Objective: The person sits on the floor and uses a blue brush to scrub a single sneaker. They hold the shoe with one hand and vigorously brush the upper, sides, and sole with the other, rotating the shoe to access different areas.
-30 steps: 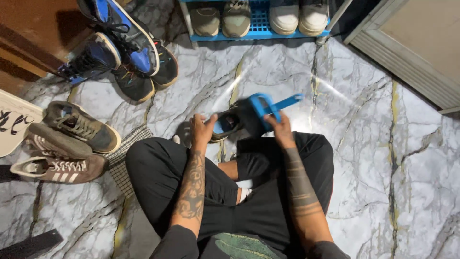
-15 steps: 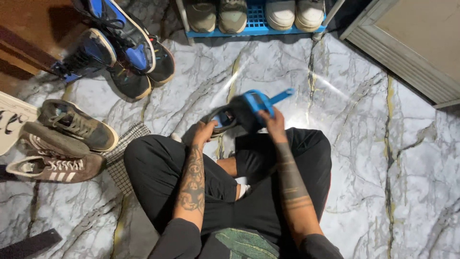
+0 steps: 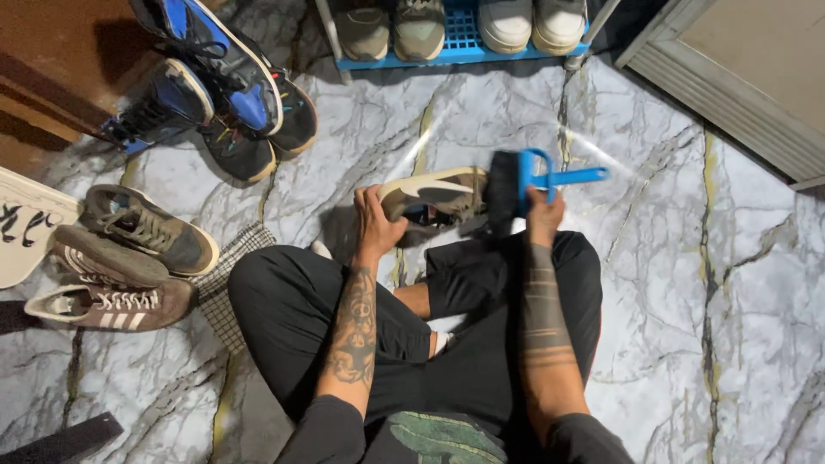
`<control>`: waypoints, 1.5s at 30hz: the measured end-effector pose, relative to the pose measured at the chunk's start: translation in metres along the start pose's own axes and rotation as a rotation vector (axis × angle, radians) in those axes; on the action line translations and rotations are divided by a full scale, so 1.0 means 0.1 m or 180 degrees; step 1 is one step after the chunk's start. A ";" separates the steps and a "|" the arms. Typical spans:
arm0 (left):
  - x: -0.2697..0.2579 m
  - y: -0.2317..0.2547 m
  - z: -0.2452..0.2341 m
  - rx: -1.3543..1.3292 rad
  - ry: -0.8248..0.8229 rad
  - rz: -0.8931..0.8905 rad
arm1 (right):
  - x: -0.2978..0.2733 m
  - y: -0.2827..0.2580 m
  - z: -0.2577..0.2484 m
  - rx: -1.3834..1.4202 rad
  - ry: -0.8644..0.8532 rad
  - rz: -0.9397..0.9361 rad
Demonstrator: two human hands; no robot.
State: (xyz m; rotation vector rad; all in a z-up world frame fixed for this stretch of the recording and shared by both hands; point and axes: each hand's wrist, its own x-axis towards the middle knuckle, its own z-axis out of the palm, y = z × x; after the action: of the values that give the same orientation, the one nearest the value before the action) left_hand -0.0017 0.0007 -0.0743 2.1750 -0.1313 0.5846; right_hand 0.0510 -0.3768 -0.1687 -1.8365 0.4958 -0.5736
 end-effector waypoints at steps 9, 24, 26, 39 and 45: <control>0.18 0.62 -0.32 0.0475 -0.0185 0.0728 | -0.62 -1.22 0.15 0.0809 -0.0731 0.0646; 0.15 0.62 -0.33 0.0400 -0.0156 0.0796 | -0.33 -0.82 0.11 0.0232 -0.0656 0.0039; 0.16 0.56 -0.35 0.0461 -0.0109 0.0788 | -0.16 -0.89 -0.22 -0.0632 -0.0304 -0.0026; -0.10 -0.41 0.08 0.1326 -0.0014 0.0863 | -1.20 -1.88 0.29 0.0853 -0.1534 -0.0788; 0.18 0.51 -0.29 0.0727 0.0233 0.0749 | -0.20 -1.05 -0.55 -0.1570 0.0105 -0.1126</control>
State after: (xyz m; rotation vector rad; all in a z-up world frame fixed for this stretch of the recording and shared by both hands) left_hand -0.0112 -0.0070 -0.0145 2.3725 -0.2968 0.8468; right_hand 0.0086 -0.3729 -0.0568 -2.4151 0.3530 -0.7687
